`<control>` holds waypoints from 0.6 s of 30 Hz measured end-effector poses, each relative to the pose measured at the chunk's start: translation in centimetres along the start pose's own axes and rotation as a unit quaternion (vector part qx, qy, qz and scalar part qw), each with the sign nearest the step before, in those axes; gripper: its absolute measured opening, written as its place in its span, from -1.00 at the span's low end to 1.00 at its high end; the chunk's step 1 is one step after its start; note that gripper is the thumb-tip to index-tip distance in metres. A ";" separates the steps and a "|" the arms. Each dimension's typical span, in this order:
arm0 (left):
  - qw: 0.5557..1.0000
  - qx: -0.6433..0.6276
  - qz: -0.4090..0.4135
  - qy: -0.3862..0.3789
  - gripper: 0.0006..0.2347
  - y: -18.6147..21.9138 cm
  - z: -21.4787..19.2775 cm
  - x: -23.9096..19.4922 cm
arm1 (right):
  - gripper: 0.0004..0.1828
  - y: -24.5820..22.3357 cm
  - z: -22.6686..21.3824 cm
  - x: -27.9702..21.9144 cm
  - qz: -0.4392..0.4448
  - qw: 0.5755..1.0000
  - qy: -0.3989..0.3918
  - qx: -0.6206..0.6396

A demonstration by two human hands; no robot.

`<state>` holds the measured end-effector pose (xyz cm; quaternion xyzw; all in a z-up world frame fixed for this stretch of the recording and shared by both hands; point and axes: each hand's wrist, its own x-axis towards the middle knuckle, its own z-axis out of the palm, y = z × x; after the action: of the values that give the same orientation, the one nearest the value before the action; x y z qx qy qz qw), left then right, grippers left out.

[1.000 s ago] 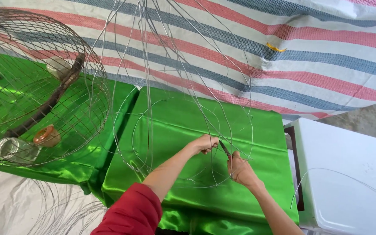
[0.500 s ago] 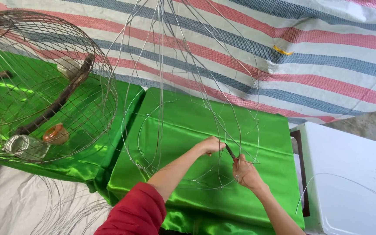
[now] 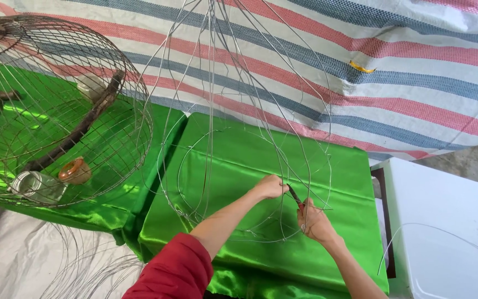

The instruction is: Assembling a wire cage by joining frame elements with thin wire and cutting excess with pliers

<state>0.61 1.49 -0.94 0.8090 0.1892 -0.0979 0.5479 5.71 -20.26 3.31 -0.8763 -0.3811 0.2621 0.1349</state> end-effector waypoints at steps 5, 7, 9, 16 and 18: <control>1.000 0.004 0.001 0.013 -0.72 0.0 0.1 -0.1 | -0.72 -0.2 0.1 -0.2 -0.003 1.000 0.012 -0.017; 1.000 0.009 0.000 0.017 -0.73 0.1 0.1 0.0 | -0.72 -0.3 0.1 -0.2 -0.007 1.000 0.014 -0.017; 1.000 0.006 -0.006 0.027 -0.72 -0.2 0.3 0.4 | -0.72 0.1 0.6 0.0 -0.023 0.999 0.022 -0.031; 0.998 0.007 -0.011 0.059 -0.75 0.7 1.1 -1.5 | -0.71 -3.0 -0.1 -1.2 0.012 0.999 0.026 -0.047; 0.997 0.012 -0.012 0.078 -0.76 1.2 1.4 -2.2 | -0.73 -3.1 0.2 -1.4 0.016 0.998 0.043 -0.041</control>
<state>-0.77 -0.62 0.38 0.8185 0.2399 -0.0436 0.5202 2.97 -19.20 5.01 -0.8976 -0.3711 0.2107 0.1108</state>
